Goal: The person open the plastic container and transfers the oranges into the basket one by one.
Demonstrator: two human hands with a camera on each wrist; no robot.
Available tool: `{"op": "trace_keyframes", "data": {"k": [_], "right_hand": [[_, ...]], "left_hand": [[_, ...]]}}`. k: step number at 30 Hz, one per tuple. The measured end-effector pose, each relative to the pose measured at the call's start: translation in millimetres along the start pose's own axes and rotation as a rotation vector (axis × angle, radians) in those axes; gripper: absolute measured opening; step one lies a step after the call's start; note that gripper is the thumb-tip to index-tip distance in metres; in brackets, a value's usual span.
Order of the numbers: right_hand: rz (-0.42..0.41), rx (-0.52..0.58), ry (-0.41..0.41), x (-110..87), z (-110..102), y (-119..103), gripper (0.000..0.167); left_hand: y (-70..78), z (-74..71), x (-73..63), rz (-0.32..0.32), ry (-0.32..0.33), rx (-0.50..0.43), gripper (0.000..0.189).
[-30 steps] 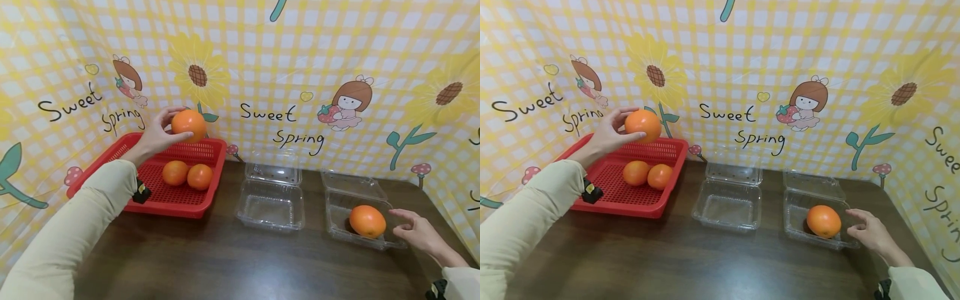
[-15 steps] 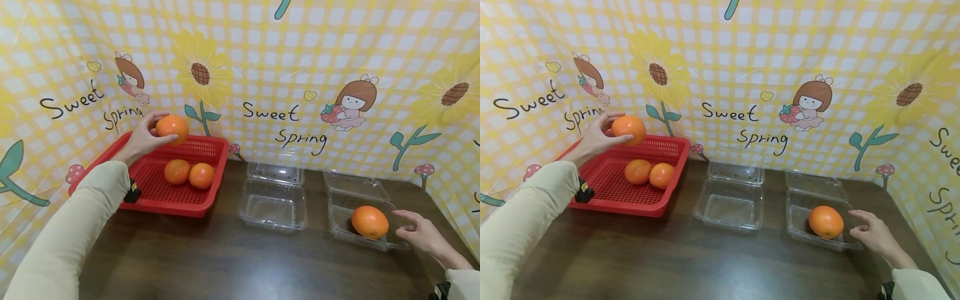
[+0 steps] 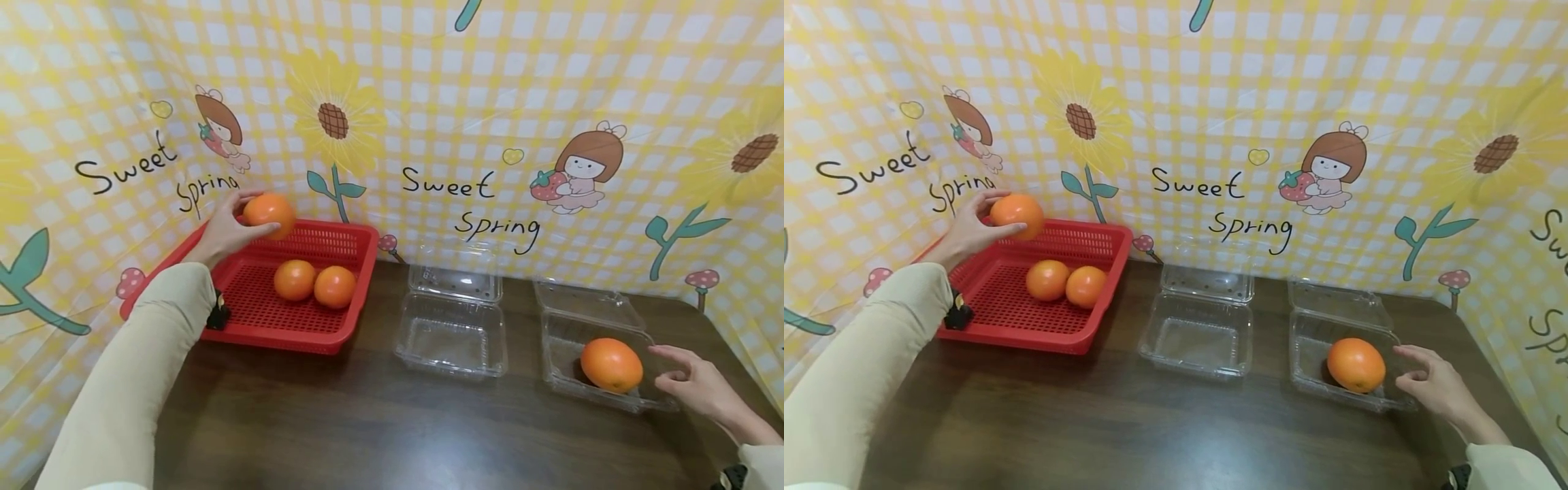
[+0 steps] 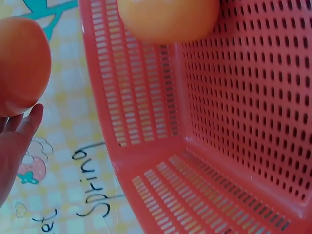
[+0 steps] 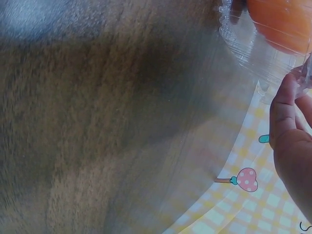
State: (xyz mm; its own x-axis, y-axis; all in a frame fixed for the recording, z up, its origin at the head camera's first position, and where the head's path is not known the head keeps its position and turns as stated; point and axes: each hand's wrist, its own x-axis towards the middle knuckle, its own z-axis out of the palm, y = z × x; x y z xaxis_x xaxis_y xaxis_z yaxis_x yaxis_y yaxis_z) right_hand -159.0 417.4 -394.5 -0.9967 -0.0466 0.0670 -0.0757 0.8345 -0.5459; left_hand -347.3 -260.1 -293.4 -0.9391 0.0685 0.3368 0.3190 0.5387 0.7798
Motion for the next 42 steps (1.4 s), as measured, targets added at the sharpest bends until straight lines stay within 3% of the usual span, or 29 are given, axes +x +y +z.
{"op": "trace_keyframes", "data": {"k": [7,30,42], "right_hand": [[-0.011,0.010,0.025,1.2,1,2,0.048],[0.021,0.009,-0.014,1.7,0,1,0.051],[0.025,0.001,-0.006,1.4,-1,0,0.050]], "left_hand": [[-5.9,-7.4,-1.4,-0.041,-0.027,0.046,0.066],[-23.8,-12.5,4.7,-0.187,-0.277,0.184,0.072],[-32.6,-8.7,9.2,-0.211,-0.356,0.157,0.069]]}}
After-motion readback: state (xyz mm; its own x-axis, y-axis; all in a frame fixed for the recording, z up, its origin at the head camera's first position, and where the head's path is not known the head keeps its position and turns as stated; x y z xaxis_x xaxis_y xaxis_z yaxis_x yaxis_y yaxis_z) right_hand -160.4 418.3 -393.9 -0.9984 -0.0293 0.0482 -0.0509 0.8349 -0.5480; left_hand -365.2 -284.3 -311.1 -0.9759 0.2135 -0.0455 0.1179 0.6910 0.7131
